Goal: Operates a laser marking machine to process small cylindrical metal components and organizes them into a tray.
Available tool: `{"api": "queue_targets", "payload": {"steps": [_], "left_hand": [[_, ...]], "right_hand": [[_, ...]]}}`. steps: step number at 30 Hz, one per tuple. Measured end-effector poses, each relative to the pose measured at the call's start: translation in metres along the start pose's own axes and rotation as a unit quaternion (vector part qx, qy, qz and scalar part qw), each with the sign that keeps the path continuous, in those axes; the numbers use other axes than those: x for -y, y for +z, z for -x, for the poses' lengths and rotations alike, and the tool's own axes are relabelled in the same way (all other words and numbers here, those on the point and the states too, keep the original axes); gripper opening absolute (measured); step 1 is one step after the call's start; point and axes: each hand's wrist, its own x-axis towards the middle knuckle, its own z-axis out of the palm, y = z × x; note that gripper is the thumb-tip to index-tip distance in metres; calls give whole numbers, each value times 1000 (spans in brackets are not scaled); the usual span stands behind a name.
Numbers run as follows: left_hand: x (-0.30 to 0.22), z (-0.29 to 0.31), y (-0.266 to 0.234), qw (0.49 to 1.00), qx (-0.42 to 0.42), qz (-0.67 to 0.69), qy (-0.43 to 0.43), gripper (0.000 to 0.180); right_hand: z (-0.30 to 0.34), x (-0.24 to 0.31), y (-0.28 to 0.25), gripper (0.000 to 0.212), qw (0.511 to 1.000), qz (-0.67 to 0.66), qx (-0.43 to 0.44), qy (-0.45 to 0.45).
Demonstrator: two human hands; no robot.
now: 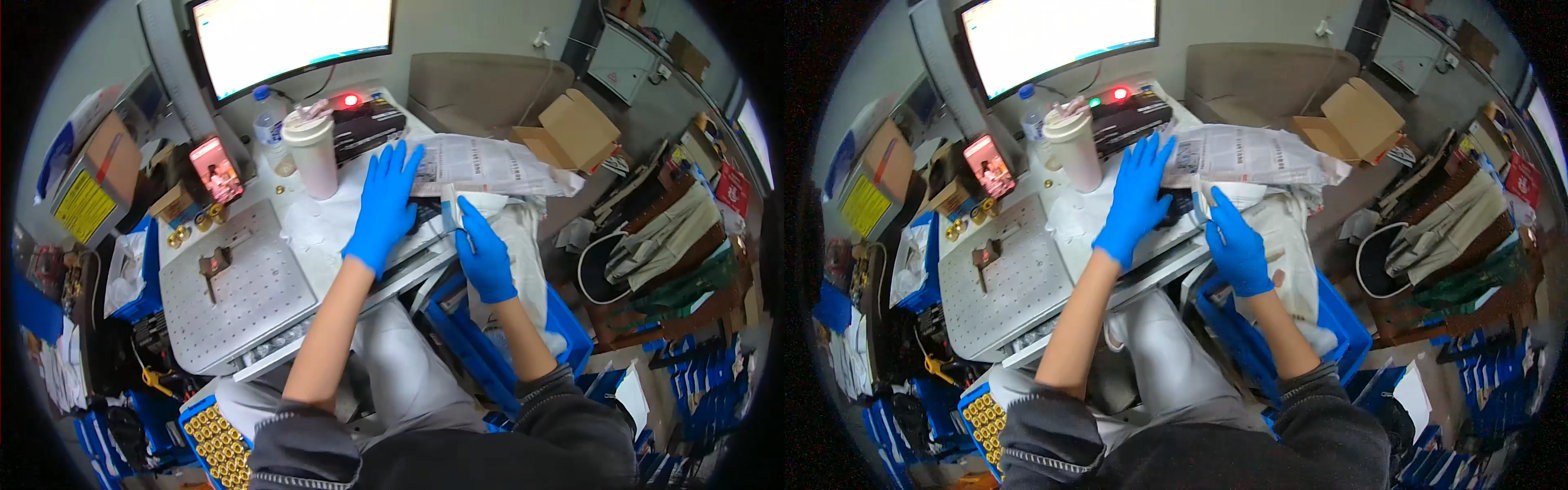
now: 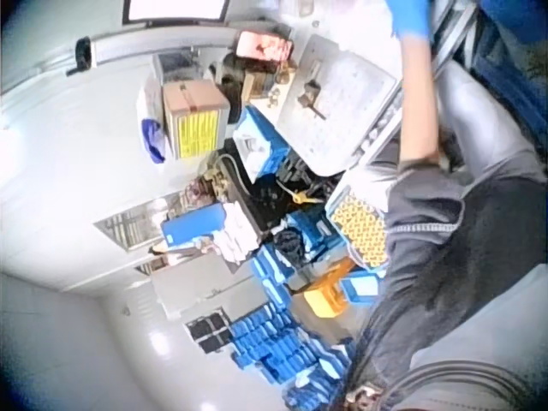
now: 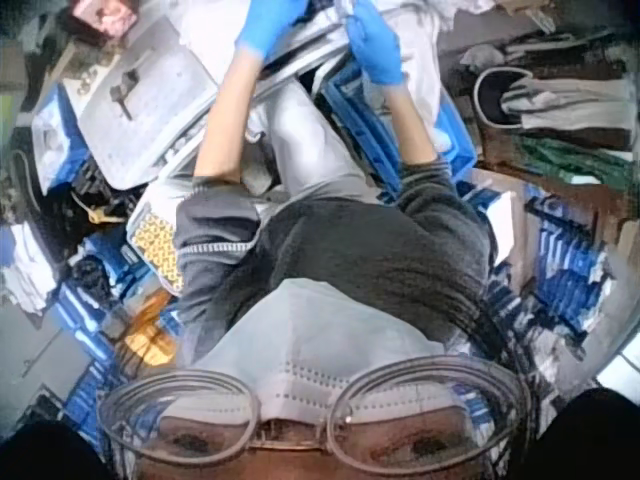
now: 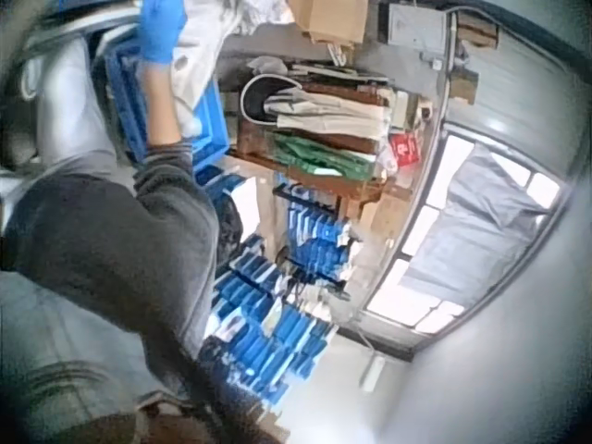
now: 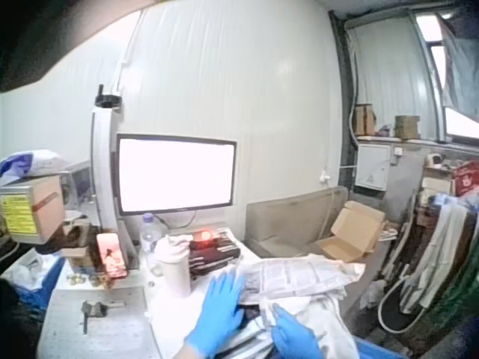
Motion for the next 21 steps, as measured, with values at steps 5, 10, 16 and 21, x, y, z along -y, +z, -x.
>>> {"api": "queue_targets", "payload": {"steps": [5,10,16,21], "left_hand": [[28,-62,46,974,181,-129,-44,27],[16,-91,-1,975,-178,-133,29,22],[-64,-30,-137,905,-292,-290,102,17],[-132,94,-207,918,-132,-374,-15,15]], "right_hand": [[29,-30,-52,37,966,-3,-60,251],[57,-120,-155,42,880,179,-398,187],[-72,-83,-186,38,893,136,-427,-29],[-208,-66,-175,43,834,234,-366,-340]]}}
